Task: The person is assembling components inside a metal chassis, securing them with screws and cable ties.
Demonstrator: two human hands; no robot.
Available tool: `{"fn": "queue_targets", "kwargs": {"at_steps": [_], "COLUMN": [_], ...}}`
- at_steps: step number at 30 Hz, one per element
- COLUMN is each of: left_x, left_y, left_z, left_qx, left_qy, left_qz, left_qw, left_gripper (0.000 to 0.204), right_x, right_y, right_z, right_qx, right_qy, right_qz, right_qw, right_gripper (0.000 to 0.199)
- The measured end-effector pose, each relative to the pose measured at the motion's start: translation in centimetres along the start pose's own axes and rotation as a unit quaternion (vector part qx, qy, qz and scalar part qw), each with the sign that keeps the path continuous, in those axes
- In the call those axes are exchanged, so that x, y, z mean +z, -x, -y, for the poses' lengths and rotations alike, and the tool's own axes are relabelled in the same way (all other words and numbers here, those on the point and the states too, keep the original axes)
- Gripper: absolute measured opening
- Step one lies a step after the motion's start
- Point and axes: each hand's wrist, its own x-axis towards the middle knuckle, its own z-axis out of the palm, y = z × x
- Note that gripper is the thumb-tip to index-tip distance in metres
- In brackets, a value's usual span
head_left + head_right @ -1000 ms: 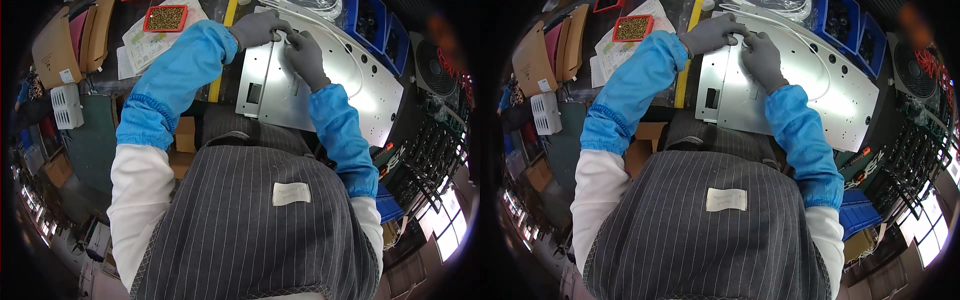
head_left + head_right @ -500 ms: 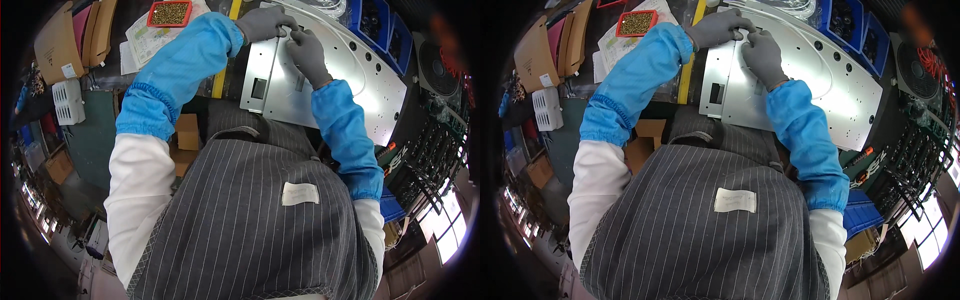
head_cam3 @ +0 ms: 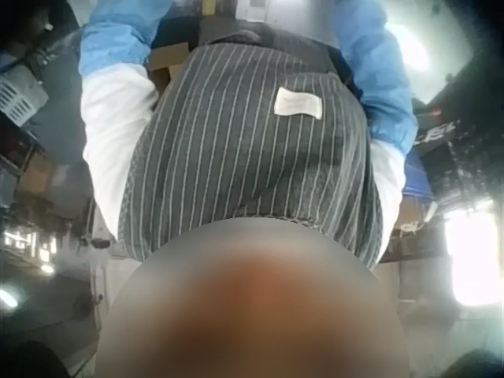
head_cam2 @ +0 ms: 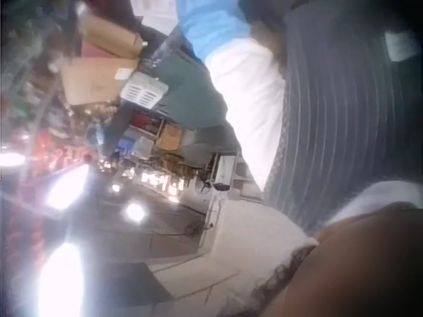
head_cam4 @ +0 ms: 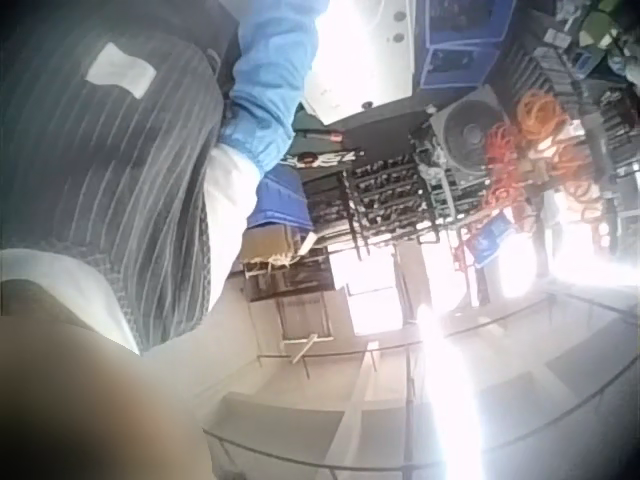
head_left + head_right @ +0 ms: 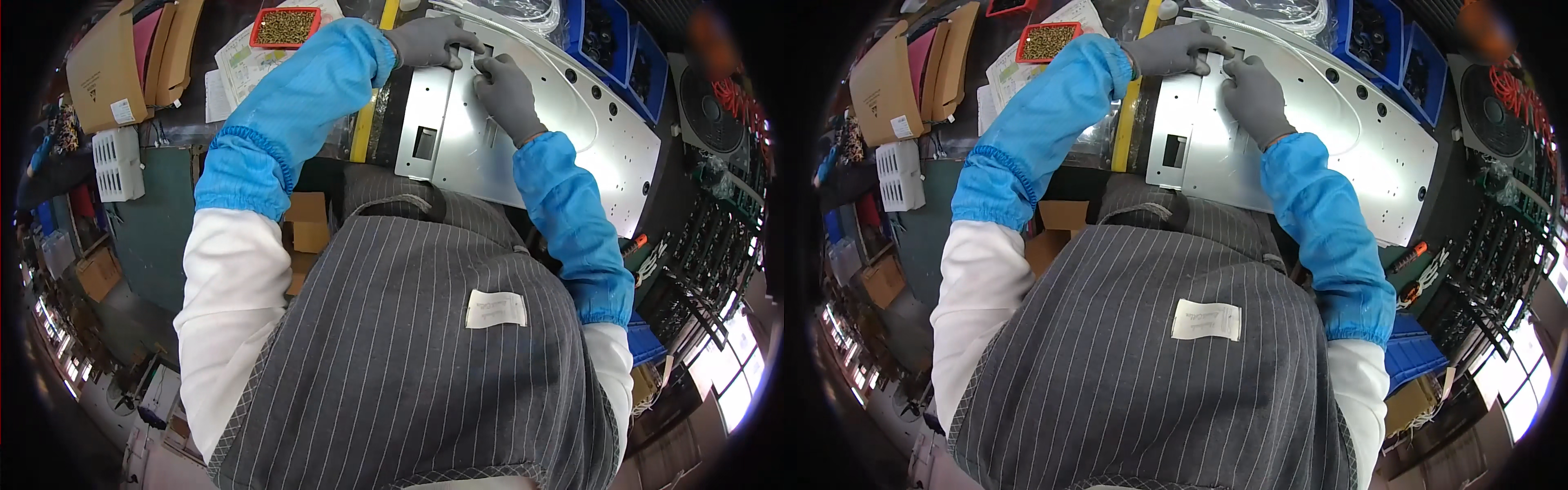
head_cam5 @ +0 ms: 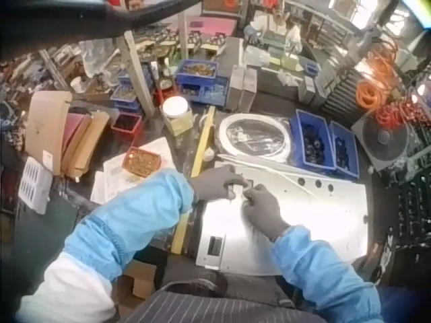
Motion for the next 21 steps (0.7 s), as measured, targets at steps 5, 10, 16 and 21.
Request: {"fn": "queue_targets", "kwargs": {"at_steps": [5,10,16,21], "left_x": [-0.6,-0.4,-1.0,-1.4], "left_y": [-0.2,-0.3,0.5,-0.1], "left_z": [-1.3,-1.2,-2.1,-1.5], "left_qx": [-0.017,-0.033,0.062,0.093], "left_qy": [-0.027,-0.031,-0.166,-0.164], "left_qz": [0.003,0.027,-0.008,0.073], "left_qw": [0.999,0.999,0.984,0.979], "left_gripper": [0.052,0.052,0.057,0.068], "right_x": [1.0,-0.3,-5.4,-5.3], "right_y": [0.0,-0.2,-1.3,-3.0], "right_z": [0.6,-0.5,0.6,-1.6], "right_qx": [-0.02,-0.029,0.079,-0.099], "right_qy": [0.005,-0.02,0.015,0.108], "right_qz": [-0.041,0.01,0.201,0.138], "right_qw": [0.999,0.999,0.976,0.98], "right_gripper": [0.03,0.033,0.034,0.021]}}
